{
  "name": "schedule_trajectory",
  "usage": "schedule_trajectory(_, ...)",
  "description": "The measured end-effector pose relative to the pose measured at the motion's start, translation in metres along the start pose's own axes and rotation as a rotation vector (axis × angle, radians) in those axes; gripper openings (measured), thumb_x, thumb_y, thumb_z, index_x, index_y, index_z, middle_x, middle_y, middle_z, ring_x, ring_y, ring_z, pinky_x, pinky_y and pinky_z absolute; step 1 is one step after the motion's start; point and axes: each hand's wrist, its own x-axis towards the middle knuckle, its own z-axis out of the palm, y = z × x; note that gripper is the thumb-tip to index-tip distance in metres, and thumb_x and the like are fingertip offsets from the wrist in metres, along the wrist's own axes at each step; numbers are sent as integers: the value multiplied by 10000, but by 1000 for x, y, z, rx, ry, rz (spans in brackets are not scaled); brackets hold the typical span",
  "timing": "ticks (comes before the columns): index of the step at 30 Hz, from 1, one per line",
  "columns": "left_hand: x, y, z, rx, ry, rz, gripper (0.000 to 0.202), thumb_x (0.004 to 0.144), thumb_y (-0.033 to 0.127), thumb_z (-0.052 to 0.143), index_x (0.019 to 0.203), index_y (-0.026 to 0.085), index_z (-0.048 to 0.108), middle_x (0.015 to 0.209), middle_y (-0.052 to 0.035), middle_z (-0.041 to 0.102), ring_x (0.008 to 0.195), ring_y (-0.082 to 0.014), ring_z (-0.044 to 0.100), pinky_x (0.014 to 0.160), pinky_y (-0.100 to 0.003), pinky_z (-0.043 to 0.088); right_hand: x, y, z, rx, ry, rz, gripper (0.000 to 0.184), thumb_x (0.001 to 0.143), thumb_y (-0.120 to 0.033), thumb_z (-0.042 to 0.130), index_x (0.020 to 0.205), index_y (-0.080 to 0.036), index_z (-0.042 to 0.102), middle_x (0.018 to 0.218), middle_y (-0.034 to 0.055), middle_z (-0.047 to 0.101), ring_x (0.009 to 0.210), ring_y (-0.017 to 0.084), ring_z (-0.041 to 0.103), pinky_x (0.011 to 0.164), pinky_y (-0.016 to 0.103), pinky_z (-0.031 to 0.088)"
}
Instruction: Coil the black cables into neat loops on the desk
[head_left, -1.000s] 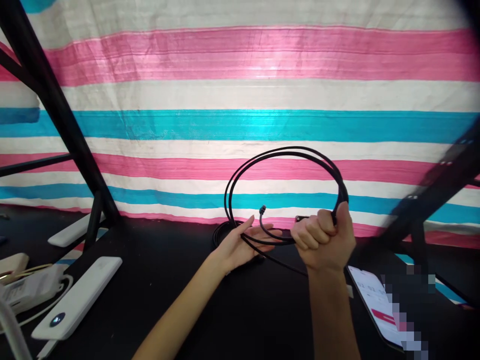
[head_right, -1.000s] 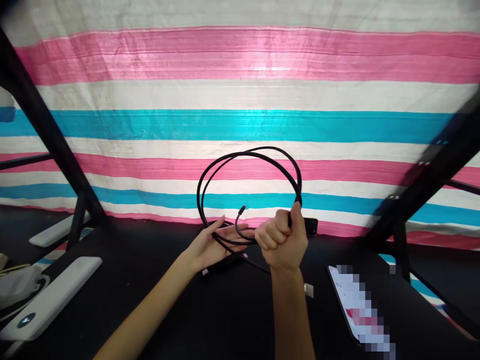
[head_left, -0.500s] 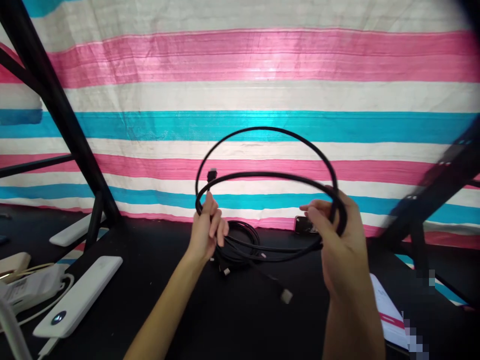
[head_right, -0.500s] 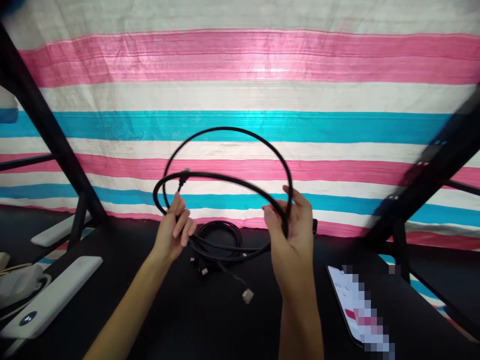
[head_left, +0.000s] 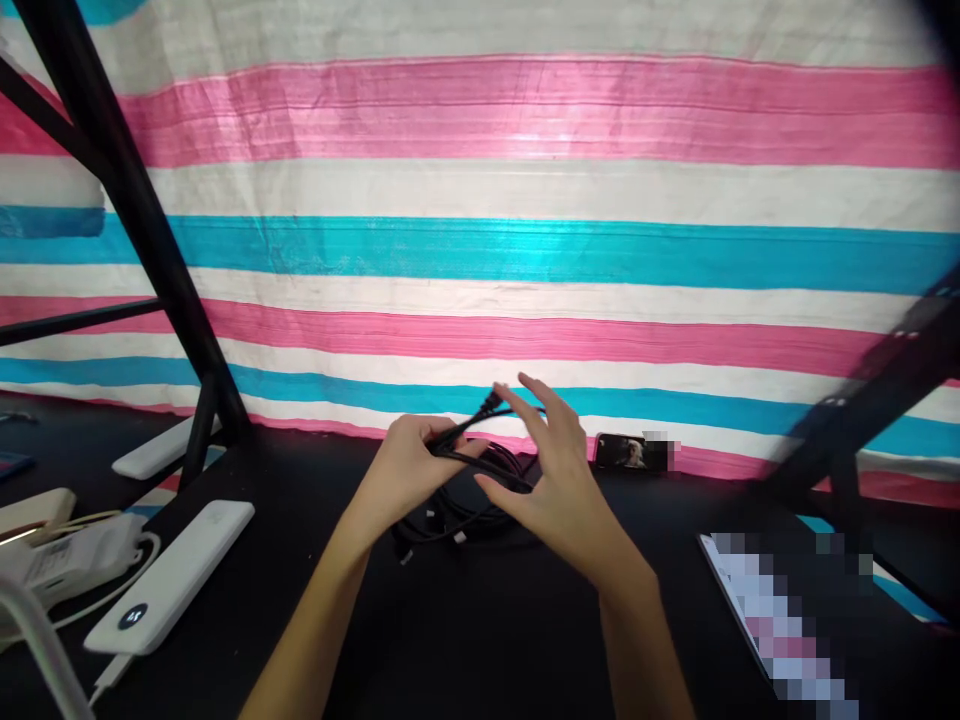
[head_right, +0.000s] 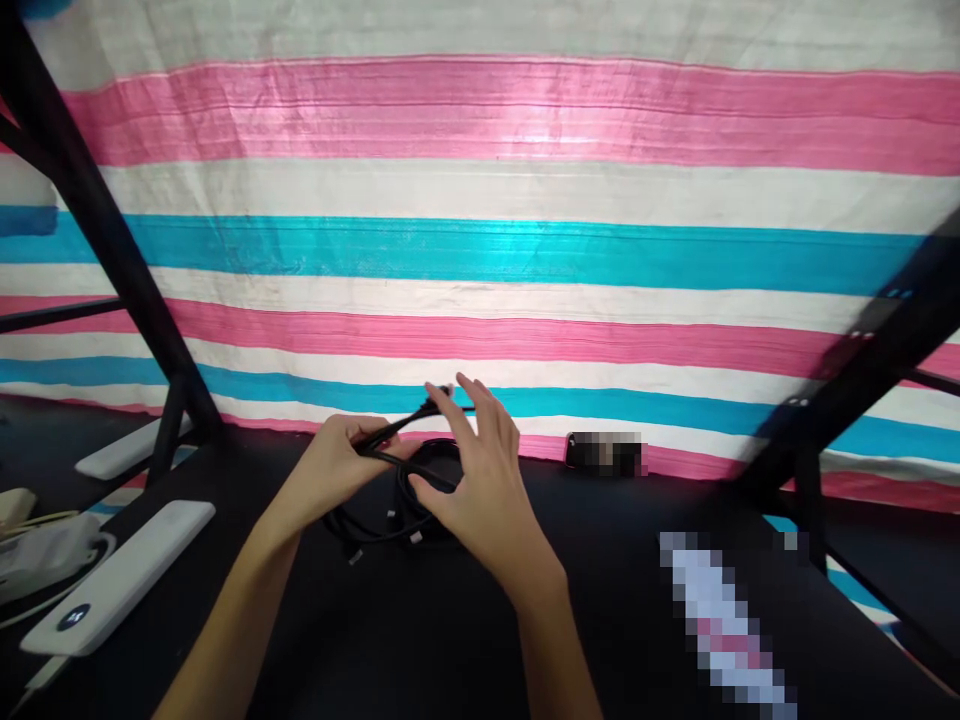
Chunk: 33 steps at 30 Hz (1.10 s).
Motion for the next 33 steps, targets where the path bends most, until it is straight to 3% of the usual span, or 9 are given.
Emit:
schedule_trajectory(3,-9,8,1,130,-12,98,221,766,273,606,588,142,612,514,42,488,515,-81,388,482,-204,258,4,6,13,3,-26,-81,490,752,-215,599,1229,-298,520,1353,50,478,1284,260,384,1089,511,187)
schedule_trajectory(6,-14,10,-1,204,-22,150,151,771,224,588,676,153,681,572,24,584,543,-97,460,512,-210,300,8,15,26,67,17,-114,81,765,-219,571,812,-215,637,893,29,689,907,202,621,1007,433,322)
schedule_trajectory(8,-14,8,-2,196,-27,150,147,768,245,604,691,156,692,605,10,620,568,-115,506,528,-216,325,8,18,30,29,56,-68,252,794,-259,530,551,-192,545,569,-2,605,595,153,578,763,333,441)
schedule_trajectory(10,-12,7,-3,169,-33,142,171,763,301,628,695,157,690,637,-3,637,602,-131,532,543,-221,343,8,21,31,-38,74,30,399,824,-326,495,451,-186,477,423,-20,472,440,120,451,518,261,356)
schedule_trajectory(14,-5,3,-9,58,-28,99,281,765,421,631,673,156,644,572,13,557,537,-104,474,482,-205,319,8,35,22,-25,191,272,429,825,-430,480,480,-178,519,399,-33,389,409,104,367,444,244,228)
schedule_trajectory(17,-1,-2,-15,-56,-13,3,319,770,475,615,691,168,584,461,63,409,400,-67,370,395,-190,263,8,50,12,69,270,445,431,808,-451,487,469,-186,469,381,-35,388,393,108,379,438,244,256)
schedule_trajectory(20,1,-6,-18,-127,-21,-18,321,780,486,604,710,181,536,446,83,367,348,-58,345,367,-188,277,8,59,5,169,240,555,398,784,-446,522,481,-192,482,356,-34,431,371,126,432,445,248,317)
schedule_trajectory(26,1,-6,-16,-91,58,46,253,832,430,556,838,182,607,478,77,360,355,-57,346,343,-179,287,6,54,0,155,129,502,390,794,-506,538,578,-187,597,401,-19,524,433,151,523,492,256,365)
schedule_trajectory(33,5,-9,-15,-55,211,126,216,857,331,539,927,179,676,512,53,431,386,-46,363,356,-175,265,6,38,-5,440,73,355,235,833,-411,566,884,-189,625,488,-55,549,439,107,531,501,227,414)
